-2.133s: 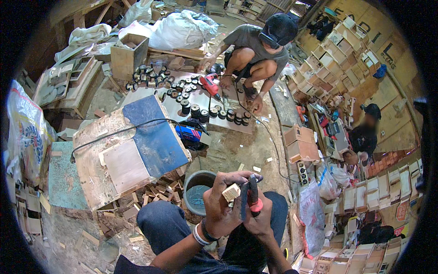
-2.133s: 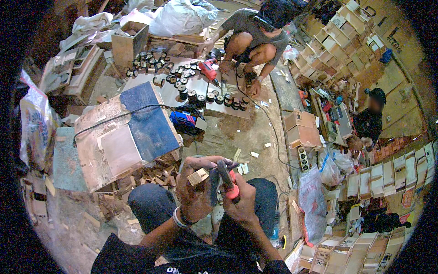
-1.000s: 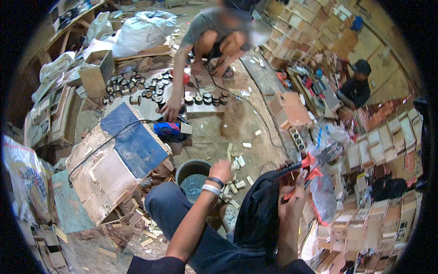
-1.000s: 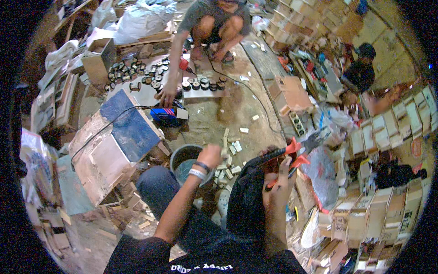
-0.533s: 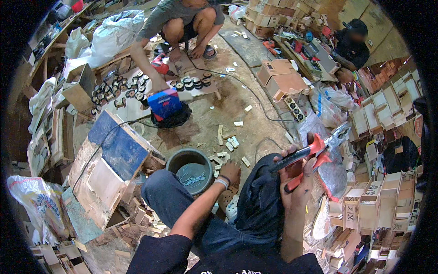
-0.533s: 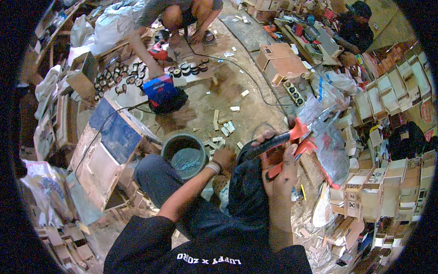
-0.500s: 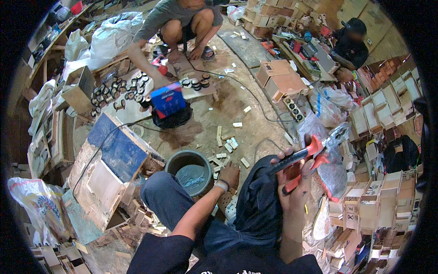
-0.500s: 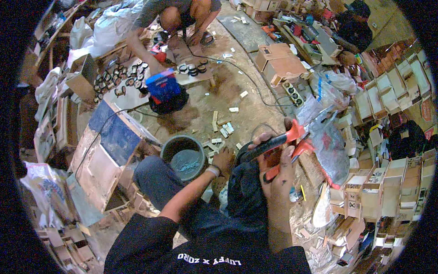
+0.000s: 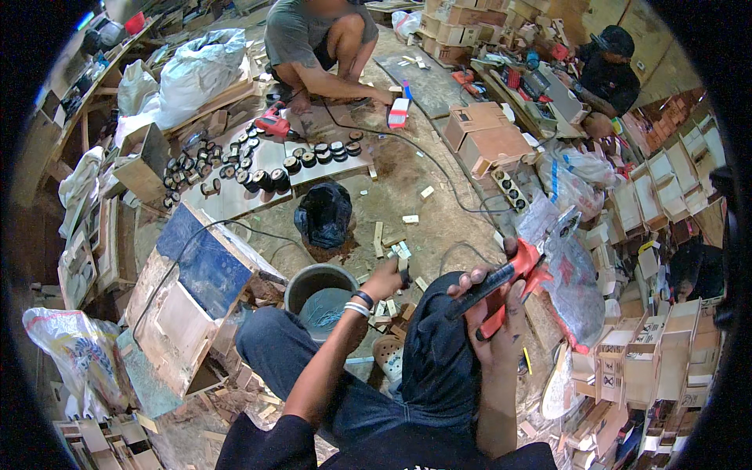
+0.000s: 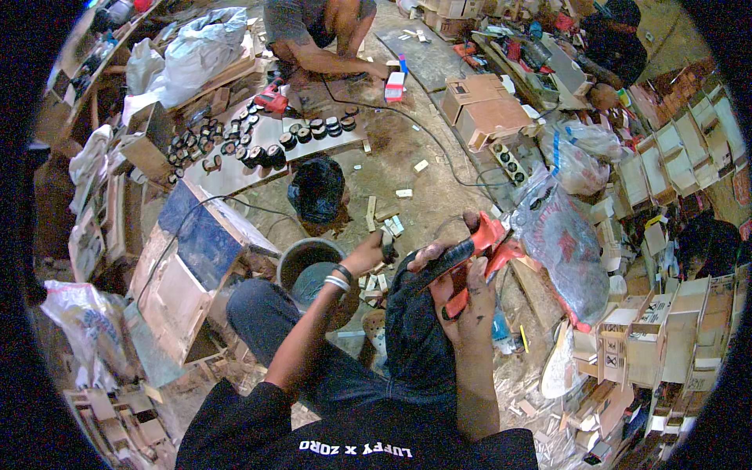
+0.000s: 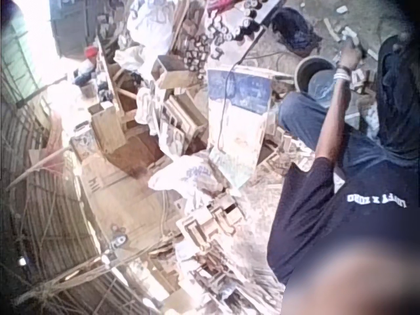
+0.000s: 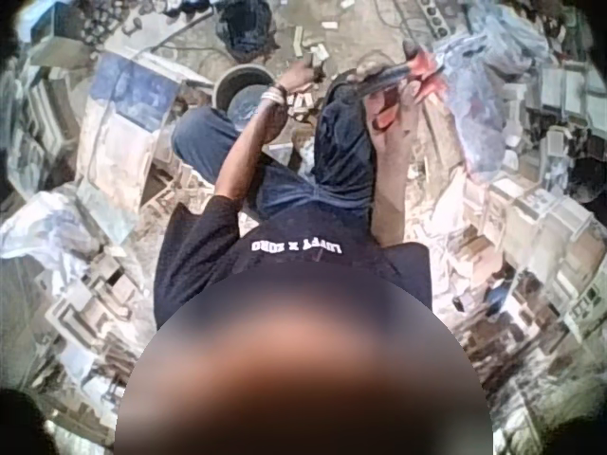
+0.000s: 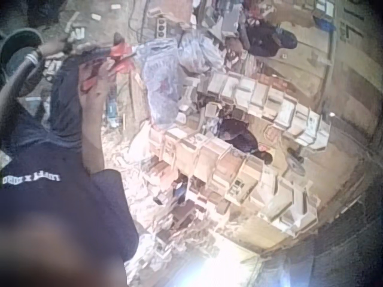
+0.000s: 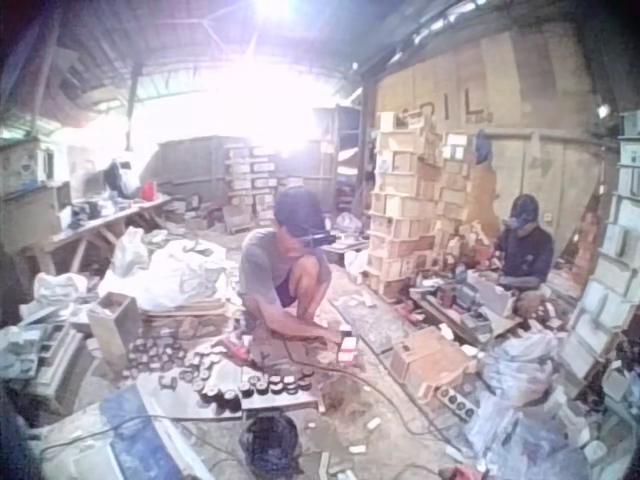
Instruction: The person sits on the floor and uses pliers to manipulate small wooden blocks, repeatedly picking them up, adjusting them, and placing them down. Other workers are visible in the background handling similar items.
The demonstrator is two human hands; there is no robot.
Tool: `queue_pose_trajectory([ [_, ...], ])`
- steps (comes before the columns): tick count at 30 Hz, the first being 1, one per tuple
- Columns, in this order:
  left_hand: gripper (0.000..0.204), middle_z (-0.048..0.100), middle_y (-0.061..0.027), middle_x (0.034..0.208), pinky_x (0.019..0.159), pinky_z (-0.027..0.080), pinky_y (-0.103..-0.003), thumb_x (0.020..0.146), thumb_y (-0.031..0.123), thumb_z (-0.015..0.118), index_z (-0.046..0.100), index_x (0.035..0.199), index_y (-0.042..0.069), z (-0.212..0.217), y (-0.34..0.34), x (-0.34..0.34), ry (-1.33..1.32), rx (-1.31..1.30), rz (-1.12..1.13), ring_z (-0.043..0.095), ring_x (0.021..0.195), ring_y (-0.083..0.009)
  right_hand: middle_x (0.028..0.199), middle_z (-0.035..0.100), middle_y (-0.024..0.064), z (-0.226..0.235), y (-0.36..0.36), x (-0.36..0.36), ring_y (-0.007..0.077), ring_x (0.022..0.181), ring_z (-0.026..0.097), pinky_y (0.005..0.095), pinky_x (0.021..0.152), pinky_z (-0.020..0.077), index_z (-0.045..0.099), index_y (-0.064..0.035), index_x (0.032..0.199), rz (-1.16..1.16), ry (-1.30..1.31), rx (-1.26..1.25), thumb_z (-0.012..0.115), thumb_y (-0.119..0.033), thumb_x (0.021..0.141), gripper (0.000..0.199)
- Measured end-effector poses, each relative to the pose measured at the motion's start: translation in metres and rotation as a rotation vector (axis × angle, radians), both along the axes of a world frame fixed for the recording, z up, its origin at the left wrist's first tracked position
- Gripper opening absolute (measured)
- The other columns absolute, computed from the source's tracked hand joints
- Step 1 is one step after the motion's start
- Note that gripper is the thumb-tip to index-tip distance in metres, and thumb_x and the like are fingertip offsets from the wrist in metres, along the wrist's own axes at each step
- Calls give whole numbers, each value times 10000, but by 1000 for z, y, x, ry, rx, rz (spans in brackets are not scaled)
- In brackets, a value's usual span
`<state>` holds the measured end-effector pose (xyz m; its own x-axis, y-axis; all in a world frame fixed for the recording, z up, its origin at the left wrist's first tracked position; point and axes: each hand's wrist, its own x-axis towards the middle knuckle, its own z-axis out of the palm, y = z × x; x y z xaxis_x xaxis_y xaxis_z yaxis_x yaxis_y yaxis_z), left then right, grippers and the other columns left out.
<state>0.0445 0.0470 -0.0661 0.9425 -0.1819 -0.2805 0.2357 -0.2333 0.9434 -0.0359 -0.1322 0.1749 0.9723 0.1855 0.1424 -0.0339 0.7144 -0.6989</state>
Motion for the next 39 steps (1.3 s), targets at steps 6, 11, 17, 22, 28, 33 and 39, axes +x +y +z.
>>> queue_pose_trajectory([
  [6, 183, 629, 11, 958, 779, 488, -239, 958, 64, 641, 588, 1133, 57, 141, 45, -15, -258, -821, 285, 600, 873, -90, 1126, 658, 180, 21, -10, -10, 306, 1013, 675, 459, 890, 555, 379, -34, 1480, -23, 25, -410, 566, -280, 1042, 536],
  [11, 275, 652, -41, 994, 800, 524, -262, 944, 117, 718, 535, 1144, 70, 205, 62, -45, -282, -1069, 209, 653, 924, -133, 1154, 677, 136, 15, -6, -40, 253, 1051, 666, 403, 915, 545, 541, -13, 1362, 345, 113, -721, 666, -184, 984, 433],
  [17, 385, 651, -78, 1004, 863, 576, -362, 902, 186, 785, 478, 1111, 82, 219, 43, -59, -264, -1233, -8, 688, 954, -195, 1168, 677, 74, 3, -1, -56, 175, 1043, 633, 342, 931, 504, 587, 4, 1332, 468, 129, -885, 742, -145, 925, 460],
  [22, 413, 639, -78, 976, 818, 565, -345, 889, 226, 807, 462, 1063, 78, 221, 41, -64, -299, -1230, -93, 673, 936, -186, 1105, 700, 154, 6, -3, -57, 264, 980, 692, 393, 910, 539, 548, 63, 1359, 683, 280, -485, 694, -135, 930, 495],
  [28, 414, 582, -52, 895, 715, 506, -288, 890, 238, 808, 440, 1012, 93, 223, 40, -63, -393, -1156, -97, 596, 814, -141, 1089, 701, 188, 1, -6, -58, 294, 962, 705, 412, 904, 553, 481, 92, 1410, 788, 253, -392, 689, -192, 936, 590],
  [33, 381, 575, -47, 891, 693, 486, -276, 912, 225, 779, 432, 1008, 100, 222, 42, -62, -446, -1053, -119, 577, 796, -133, 1080, 701, 181, -2, -8, -61, 281, 962, 702, 394, 880, 555, 494, 89, 1401, 710, 215, -513, 696, -226, 937, 596],
  [39, 391, 577, -43, 886, 670, 459, -264, 925, 268, 770, 429, 1018, 103, 220, 32, -63, -432, -1056, -97, 560, 786, -124, 1050, 703, 171, 4, -9, -61, 275, 919, 700, 379, 824, 554, 495, 74, 1405, 757, 241, -460, 700, -278, 935, 622],
])
